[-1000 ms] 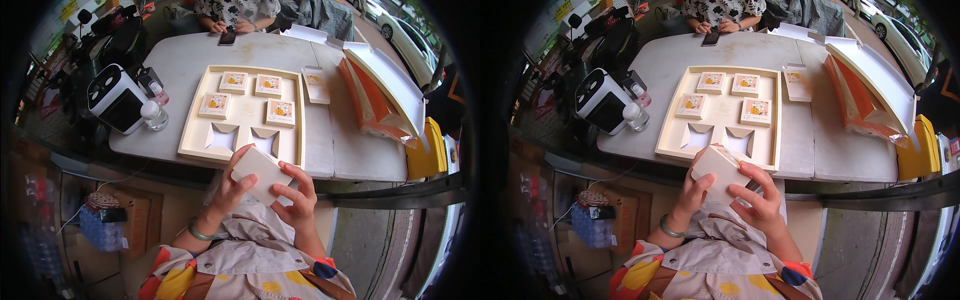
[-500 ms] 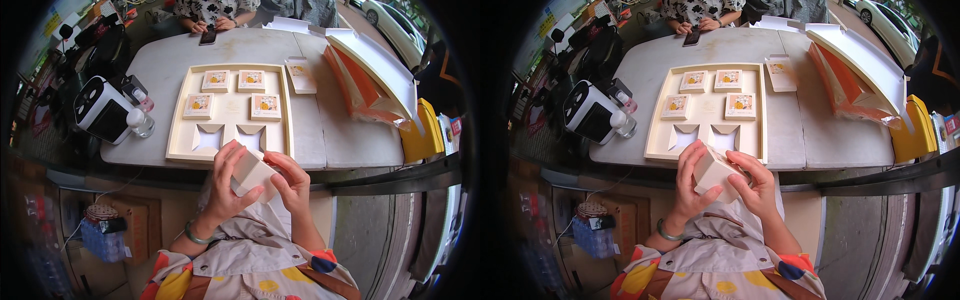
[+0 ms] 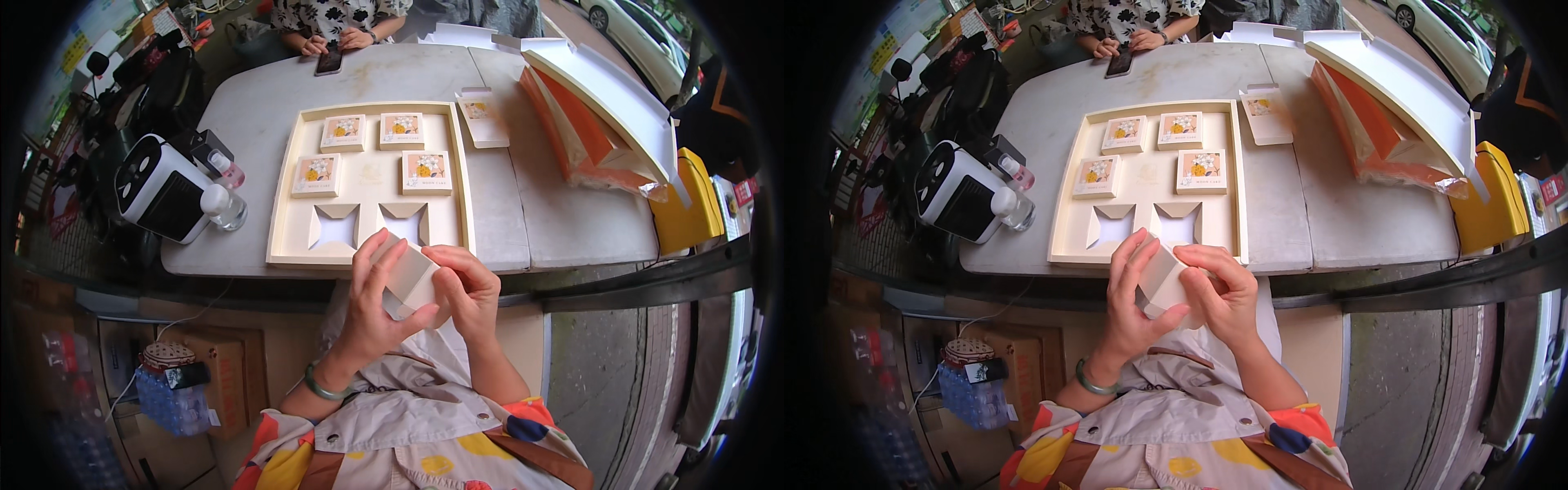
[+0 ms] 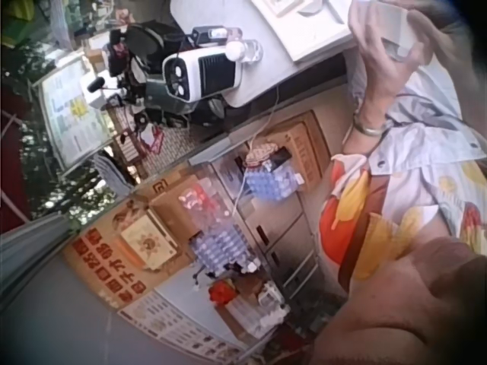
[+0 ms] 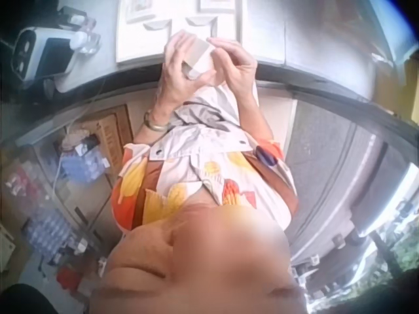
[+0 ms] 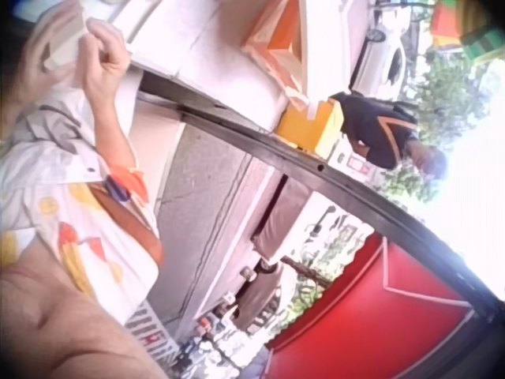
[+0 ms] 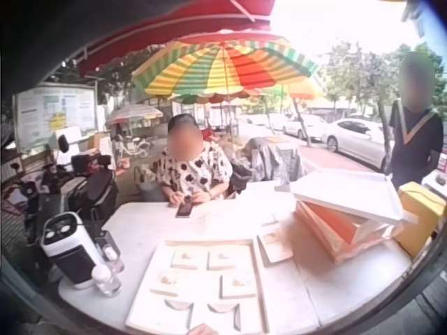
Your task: The person assembles small decorative boxes by folding flat pieces into shape and placing them into a larger tray. They repeat this process for several boxes, arranging each finished box into the tray.
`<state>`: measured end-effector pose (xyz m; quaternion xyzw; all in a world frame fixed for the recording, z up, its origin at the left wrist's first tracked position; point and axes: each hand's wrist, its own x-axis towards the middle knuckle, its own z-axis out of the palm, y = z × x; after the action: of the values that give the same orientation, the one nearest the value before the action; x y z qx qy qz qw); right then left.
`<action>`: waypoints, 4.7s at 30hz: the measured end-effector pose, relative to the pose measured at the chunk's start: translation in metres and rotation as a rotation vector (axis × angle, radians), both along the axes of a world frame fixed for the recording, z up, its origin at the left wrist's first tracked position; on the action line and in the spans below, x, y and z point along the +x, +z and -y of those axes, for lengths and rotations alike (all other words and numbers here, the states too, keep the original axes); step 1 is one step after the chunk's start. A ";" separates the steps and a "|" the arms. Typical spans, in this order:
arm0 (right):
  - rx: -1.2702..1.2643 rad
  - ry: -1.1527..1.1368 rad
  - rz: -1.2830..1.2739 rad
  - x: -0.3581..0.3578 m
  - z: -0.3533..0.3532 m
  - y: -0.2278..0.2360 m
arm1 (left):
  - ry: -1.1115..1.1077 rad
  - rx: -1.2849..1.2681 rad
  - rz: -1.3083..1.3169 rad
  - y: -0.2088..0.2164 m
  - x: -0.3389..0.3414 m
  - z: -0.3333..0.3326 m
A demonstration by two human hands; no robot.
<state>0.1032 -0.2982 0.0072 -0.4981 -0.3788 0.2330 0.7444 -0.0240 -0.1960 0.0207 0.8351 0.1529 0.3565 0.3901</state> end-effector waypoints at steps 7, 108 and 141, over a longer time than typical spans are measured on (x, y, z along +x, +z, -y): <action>-0.004 -0.090 0.554 0.000 -0.001 0.014 | -0.027 -0.275 0.063 -0.012 -0.006 -0.019; -0.199 -0.027 0.793 -0.004 -0.004 -0.005 | 0.108 0.234 -0.084 -0.004 0.004 -0.001; -0.184 -0.009 0.749 0.016 0.010 0.003 | -0.436 -1.386 0.352 -0.036 -0.004 -0.023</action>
<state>0.1188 -0.3084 0.0106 -0.6152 -0.5998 0.0647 0.5076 -0.0285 -0.1728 -0.0153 0.3401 0.1090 0.2213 0.9074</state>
